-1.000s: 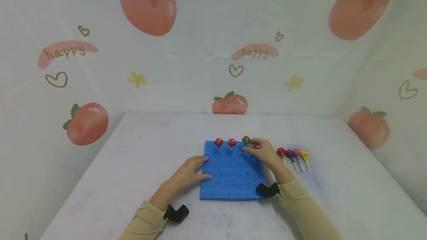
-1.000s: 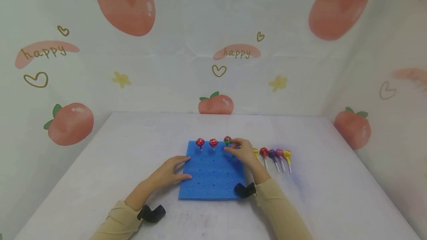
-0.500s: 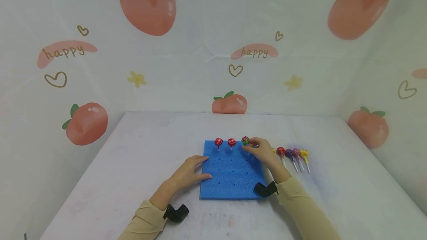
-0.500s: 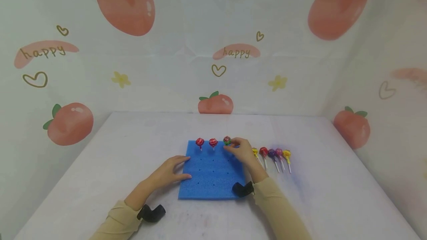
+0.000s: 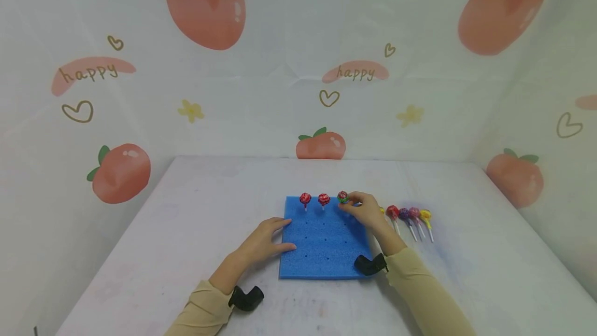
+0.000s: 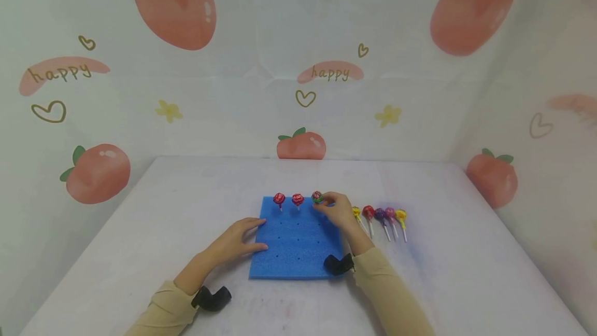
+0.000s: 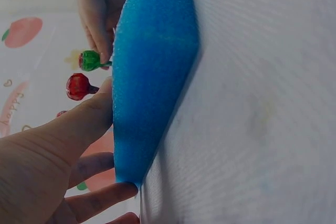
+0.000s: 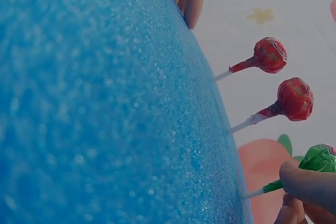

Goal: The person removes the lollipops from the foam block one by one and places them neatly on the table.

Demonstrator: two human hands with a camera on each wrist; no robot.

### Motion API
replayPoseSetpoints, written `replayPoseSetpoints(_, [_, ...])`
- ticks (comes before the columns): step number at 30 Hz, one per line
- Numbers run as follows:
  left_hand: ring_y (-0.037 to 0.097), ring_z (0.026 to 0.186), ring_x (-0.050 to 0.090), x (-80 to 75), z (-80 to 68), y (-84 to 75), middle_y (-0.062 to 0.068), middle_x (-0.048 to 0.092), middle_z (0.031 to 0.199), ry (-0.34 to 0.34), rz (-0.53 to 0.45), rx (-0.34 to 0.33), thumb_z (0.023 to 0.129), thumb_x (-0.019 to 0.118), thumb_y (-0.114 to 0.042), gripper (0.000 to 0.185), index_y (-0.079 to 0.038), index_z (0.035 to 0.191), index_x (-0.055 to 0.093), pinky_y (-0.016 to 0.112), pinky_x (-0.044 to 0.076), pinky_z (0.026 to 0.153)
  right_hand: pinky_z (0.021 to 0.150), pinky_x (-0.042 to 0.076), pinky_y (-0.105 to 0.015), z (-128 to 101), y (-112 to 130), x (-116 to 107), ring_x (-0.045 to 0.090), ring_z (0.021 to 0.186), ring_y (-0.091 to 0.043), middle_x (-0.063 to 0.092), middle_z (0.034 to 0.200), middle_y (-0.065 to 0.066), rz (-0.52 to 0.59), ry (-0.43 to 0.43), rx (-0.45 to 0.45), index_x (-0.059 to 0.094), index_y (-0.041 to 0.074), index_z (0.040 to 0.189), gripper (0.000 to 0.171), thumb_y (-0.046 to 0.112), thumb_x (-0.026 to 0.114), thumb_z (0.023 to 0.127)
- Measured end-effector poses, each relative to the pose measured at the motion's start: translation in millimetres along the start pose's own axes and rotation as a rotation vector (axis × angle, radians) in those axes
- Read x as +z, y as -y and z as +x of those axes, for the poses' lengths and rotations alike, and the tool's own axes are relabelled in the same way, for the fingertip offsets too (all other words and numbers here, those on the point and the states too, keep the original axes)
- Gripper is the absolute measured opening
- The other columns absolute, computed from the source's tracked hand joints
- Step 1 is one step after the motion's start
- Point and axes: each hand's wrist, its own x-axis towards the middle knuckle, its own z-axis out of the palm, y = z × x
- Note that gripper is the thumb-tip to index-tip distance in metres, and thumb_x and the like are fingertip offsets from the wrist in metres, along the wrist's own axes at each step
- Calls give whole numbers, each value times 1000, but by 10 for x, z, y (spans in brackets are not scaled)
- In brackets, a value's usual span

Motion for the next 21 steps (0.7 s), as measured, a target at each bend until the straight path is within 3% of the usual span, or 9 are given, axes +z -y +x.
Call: replayPoseSetpoints(21, [37,132,40,2,8,3,19,47,139,-6,-4,4,81,71,-34,67,-5,136,47,52,35,108,61,41,-22,-9,0,-5,55,83,-17,63,86,-18,20,-34,-34,63,-6,103,26,10,68,83])
